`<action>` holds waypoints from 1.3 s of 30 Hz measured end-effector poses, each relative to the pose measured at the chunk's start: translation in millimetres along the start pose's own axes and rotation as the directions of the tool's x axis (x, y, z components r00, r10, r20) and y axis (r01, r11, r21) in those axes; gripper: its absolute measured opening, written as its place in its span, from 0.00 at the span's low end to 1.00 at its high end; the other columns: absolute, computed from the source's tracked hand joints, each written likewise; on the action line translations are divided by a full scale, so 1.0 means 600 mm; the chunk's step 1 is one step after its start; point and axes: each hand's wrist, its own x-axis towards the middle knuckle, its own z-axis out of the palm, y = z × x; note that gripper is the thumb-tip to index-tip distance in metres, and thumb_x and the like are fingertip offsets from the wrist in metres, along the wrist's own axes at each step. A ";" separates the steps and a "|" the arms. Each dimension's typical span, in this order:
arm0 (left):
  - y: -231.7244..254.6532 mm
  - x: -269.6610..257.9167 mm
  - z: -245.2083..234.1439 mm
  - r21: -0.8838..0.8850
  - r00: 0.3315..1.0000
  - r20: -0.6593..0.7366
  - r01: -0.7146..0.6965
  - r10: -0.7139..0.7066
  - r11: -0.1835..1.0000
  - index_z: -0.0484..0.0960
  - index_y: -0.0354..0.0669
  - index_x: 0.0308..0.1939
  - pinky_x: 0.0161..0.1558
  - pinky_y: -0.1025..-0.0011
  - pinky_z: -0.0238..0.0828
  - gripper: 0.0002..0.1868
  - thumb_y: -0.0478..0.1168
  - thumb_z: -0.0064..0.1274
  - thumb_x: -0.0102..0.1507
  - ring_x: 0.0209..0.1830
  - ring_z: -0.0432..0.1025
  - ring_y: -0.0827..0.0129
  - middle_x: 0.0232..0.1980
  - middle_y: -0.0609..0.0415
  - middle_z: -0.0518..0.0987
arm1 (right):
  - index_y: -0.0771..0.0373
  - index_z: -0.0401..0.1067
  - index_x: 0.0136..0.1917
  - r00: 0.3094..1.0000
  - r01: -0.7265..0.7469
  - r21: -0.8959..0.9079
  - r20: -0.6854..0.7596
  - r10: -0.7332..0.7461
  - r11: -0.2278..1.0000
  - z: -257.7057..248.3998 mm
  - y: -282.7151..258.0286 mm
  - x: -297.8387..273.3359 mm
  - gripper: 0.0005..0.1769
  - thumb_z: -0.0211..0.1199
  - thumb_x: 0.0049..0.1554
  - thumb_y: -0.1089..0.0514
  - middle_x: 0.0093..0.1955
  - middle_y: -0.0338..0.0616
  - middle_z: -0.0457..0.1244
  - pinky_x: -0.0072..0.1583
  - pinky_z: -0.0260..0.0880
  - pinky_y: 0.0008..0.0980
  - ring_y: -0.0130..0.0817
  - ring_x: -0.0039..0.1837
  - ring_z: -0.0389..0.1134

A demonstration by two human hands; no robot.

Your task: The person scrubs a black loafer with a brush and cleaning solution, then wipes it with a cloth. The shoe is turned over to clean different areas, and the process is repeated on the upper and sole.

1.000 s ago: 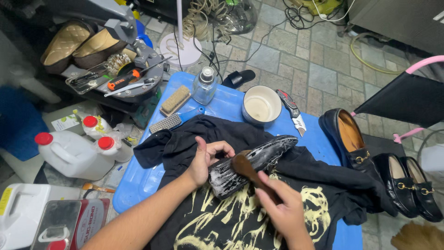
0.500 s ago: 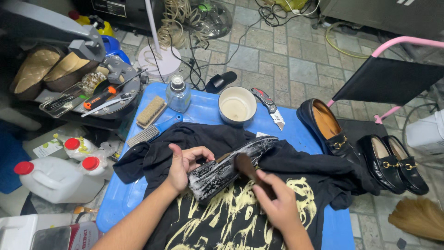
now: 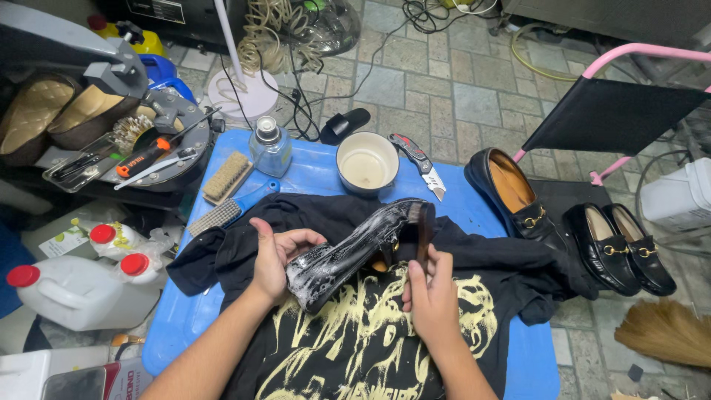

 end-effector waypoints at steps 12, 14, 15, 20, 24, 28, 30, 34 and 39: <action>0.006 0.005 0.004 -0.121 0.995 -0.093 0.032 -0.044 0.992 0.81 0.23 0.42 0.44 0.68 0.79 0.65 0.85 0.12 0.55 0.35 0.80 0.62 0.37 0.42 0.84 | 0.63 0.49 0.58 0.993 -0.116 0.423 0.016 0.121 0.899 0.039 -0.009 0.018 0.14 0.47 0.64 0.56 0.41 0.45 0.58 0.27 0.65 0.31 0.29 0.29 0.62; 0.005 0.006 0.001 -0.120 0.996 -0.077 0.038 -0.047 0.992 0.81 0.24 0.42 0.44 0.68 0.79 0.65 0.85 0.12 0.56 0.35 0.80 0.62 0.37 0.42 0.84 | 0.62 0.50 0.60 0.999 -0.045 0.350 0.019 0.041 0.936 0.036 -0.011 0.017 0.15 0.48 0.64 0.56 0.41 0.45 0.58 0.28 0.64 0.30 0.28 0.29 0.61; 0.003 0.004 0.000 -0.120 0.996 -0.070 0.041 -0.049 0.992 0.81 0.24 0.42 0.43 0.68 0.79 0.64 0.85 0.12 0.56 0.34 0.80 0.62 0.37 0.41 0.84 | 0.62 0.51 0.62 1.000 -0.008 0.312 0.023 0.001 0.950 0.033 -0.010 0.018 0.15 0.48 0.64 0.56 0.41 0.45 0.58 0.28 0.64 0.29 0.28 0.29 0.61; -0.007 0.009 -0.005 -0.103 0.999 -0.041 0.021 -0.026 0.994 0.82 0.25 0.41 0.46 0.68 0.78 0.64 0.85 0.11 0.56 0.36 0.80 0.62 0.38 0.42 0.84 | 0.68 0.48 0.60 0.989 -0.122 0.501 -0.011 0.147 0.857 0.019 -0.005 0.039 0.17 0.49 0.65 0.57 0.41 0.46 0.58 0.27 0.63 0.29 0.27 0.29 0.61; -0.017 0.016 -0.013 -0.093 0.999 -0.035 -0.005 0.001 0.996 0.82 0.26 0.42 0.49 0.69 0.76 0.63 0.84 0.12 0.57 0.39 0.78 0.63 0.40 0.44 0.83 | 0.67 0.52 0.64 0.993 0.069 0.278 0.075 -0.093 0.958 0.021 -0.006 0.025 0.19 0.53 0.63 0.61 0.40 0.44 0.62 0.29 0.63 0.24 0.25 0.30 0.61; -0.025 0.018 -0.014 -0.040 0.999 -0.008 -0.040 0.040 0.998 0.82 0.27 0.41 0.50 0.70 0.75 0.63 0.85 0.12 0.57 0.41 0.77 0.65 0.40 0.45 0.82 | 0.68 0.60 0.66 0.998 0.029 0.122 -0.061 -0.022 0.992 -0.004 -0.033 0.028 0.21 0.58 0.61 0.61 0.40 0.40 0.63 0.30 0.56 0.23 0.22 0.31 0.57; -0.025 0.015 -0.011 0.000 0.998 0.007 -0.054 0.054 0.999 0.82 0.28 0.41 0.49 0.72 0.75 0.63 0.85 0.11 0.57 0.40 0.77 0.67 0.39 0.46 0.82 | 0.69 0.65 0.67 0.991 0.098 0.108 -0.098 -0.087 0.989 -0.014 -0.053 0.016 0.23 0.62 0.60 0.62 0.42 0.39 0.65 0.33 0.53 0.23 0.21 0.33 0.55; -0.026 0.002 -0.012 0.072 0.990 0.101 -0.106 0.098 0.992 0.82 0.29 0.42 0.45 0.73 0.74 0.61 0.84 0.13 0.58 0.39 0.74 0.69 0.40 0.49 0.79 | 0.64 0.76 0.61 0.961 0.259 -0.358 0.186 -0.204 0.897 -0.016 -0.086 -0.033 0.23 0.70 0.51 0.61 0.37 0.43 0.70 0.39 0.66 0.28 0.26 0.35 0.66; -0.021 -0.005 0.000 0.110 0.978 0.148 -0.167 0.151 0.980 0.80 0.29 0.43 0.45 0.75 0.71 0.59 0.84 0.15 0.60 0.42 0.71 0.71 0.41 0.52 0.76 | 0.63 0.76 0.59 0.797 0.593 -0.300 0.348 -0.493 0.747 0.001 -0.128 -0.050 0.22 0.70 0.50 0.62 0.43 0.45 0.71 0.45 0.71 0.27 0.29 0.41 0.74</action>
